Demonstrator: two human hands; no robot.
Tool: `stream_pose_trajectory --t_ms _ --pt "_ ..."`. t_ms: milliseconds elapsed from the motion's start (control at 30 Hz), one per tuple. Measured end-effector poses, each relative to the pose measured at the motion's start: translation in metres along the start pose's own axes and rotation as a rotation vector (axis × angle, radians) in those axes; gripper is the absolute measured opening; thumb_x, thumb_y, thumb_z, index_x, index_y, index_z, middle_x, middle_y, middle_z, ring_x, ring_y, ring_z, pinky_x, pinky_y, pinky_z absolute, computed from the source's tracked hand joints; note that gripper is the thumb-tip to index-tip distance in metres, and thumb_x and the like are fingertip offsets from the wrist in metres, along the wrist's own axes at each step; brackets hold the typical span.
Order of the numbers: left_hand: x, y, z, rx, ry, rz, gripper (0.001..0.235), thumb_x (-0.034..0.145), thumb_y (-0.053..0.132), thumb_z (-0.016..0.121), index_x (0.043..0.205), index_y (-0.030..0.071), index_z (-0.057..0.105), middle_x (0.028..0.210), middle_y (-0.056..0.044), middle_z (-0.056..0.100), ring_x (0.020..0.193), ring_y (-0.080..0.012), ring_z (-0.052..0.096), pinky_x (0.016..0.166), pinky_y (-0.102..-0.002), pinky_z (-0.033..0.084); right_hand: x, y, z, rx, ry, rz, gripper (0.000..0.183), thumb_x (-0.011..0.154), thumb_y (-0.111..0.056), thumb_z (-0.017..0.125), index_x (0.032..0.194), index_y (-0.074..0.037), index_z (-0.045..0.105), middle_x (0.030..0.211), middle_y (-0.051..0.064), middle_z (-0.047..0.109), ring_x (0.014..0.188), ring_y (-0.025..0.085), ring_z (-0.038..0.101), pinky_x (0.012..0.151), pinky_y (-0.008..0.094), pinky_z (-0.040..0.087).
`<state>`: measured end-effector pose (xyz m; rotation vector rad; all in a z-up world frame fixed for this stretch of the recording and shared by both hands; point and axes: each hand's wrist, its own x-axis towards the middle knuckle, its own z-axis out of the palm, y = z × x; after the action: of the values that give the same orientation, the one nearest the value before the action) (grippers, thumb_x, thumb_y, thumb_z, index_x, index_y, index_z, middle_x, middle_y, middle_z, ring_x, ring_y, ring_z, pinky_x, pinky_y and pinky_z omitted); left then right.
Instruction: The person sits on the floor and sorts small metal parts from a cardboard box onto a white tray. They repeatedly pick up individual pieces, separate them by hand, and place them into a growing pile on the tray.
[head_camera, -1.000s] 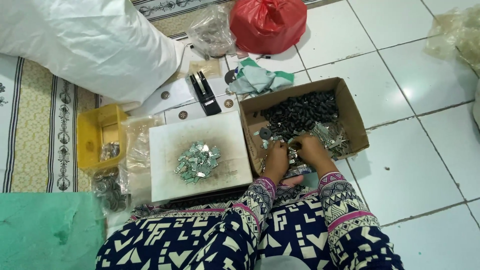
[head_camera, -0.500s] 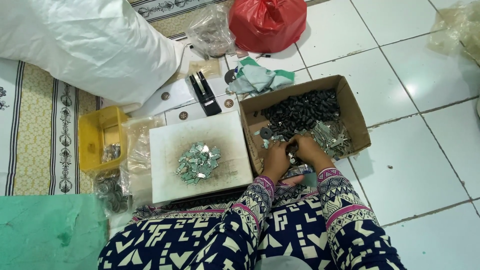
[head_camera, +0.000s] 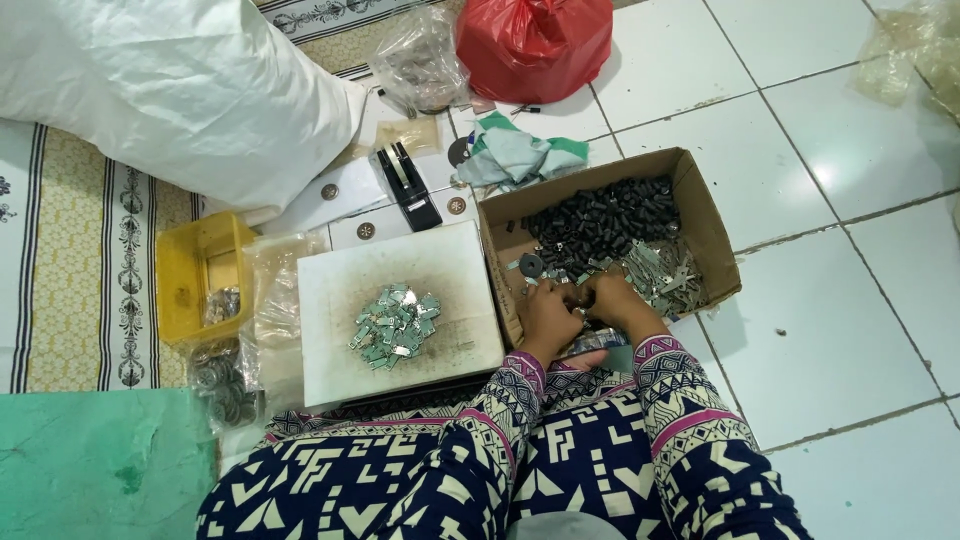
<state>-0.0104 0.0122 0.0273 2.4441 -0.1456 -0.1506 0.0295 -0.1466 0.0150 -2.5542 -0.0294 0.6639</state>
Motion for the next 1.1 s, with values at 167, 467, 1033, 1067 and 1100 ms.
stream_pose_trajectory --t_ms 167,467,1033,1067,1100 --pt "0.002 -0.005 0.0 0.008 -0.118 -0.069 0.029 0.071 0.039 0.077 0.092 0.019 0.078 0.106 -0.008 0.057 0.109 -0.0364 0.054 0.097 -0.048 0.047 -0.018 -0.015 -0.021 -0.019 -0.003 0.037 0.02 0.076 -0.011 0.076 0.094 -0.009 0.082 0.1 0.02 0.077 0.106 0.043 0.072 0.094 0.05 0.059" --pt "0.003 0.001 -0.004 0.12 -0.173 -0.014 0.019 0.082 0.027 0.078 0.093 0.013 0.071 0.115 -0.009 0.053 0.116 -0.0351 0.05 0.092 -0.05 0.049 0.0 0.02 -0.011 0.184 0.099 0.131 0.019 0.08 -0.017 0.08 0.098 -0.012 0.083 0.105 0.02 0.077 0.112 0.042 0.069 0.095 0.051 0.056" --pt "0.005 -0.014 0.009 -0.069 0.029 -0.043 0.015 0.089 0.016 0.075 0.102 0.021 0.071 0.089 0.001 0.064 0.105 -0.0276 0.064 0.086 -0.04 0.055 -0.002 0.026 -0.015 0.22 0.198 0.146 0.02 0.079 -0.016 0.08 0.098 -0.015 0.083 0.1 0.016 0.079 0.108 0.039 0.071 0.092 0.048 0.055" --pt "0.008 -0.017 0.012 -0.079 0.057 -0.032 0.012 0.089 0.017 0.075 0.101 0.018 0.072 0.086 -0.003 0.066 0.101 -0.0279 0.063 0.085 -0.041 0.055 -0.007 0.019 -0.019 0.22 0.213 0.157 0.018 0.081 -0.016 0.079 0.099 -0.014 0.083 0.101 0.017 0.079 0.107 0.04 0.071 0.091 0.048 0.056" --pt "0.01 -0.02 0.015 -0.089 0.086 -0.022 0.011 0.089 0.018 0.076 0.099 0.016 0.073 0.084 -0.006 0.068 0.098 -0.0281 0.062 0.083 -0.042 0.054 -0.012 0.012 -0.022 0.221 0.227 0.168 0.018 0.082 -0.016 0.079 0.099 -0.012 0.082 0.101 0.017 0.079 0.107 0.04 0.071 0.09 0.048 0.057"
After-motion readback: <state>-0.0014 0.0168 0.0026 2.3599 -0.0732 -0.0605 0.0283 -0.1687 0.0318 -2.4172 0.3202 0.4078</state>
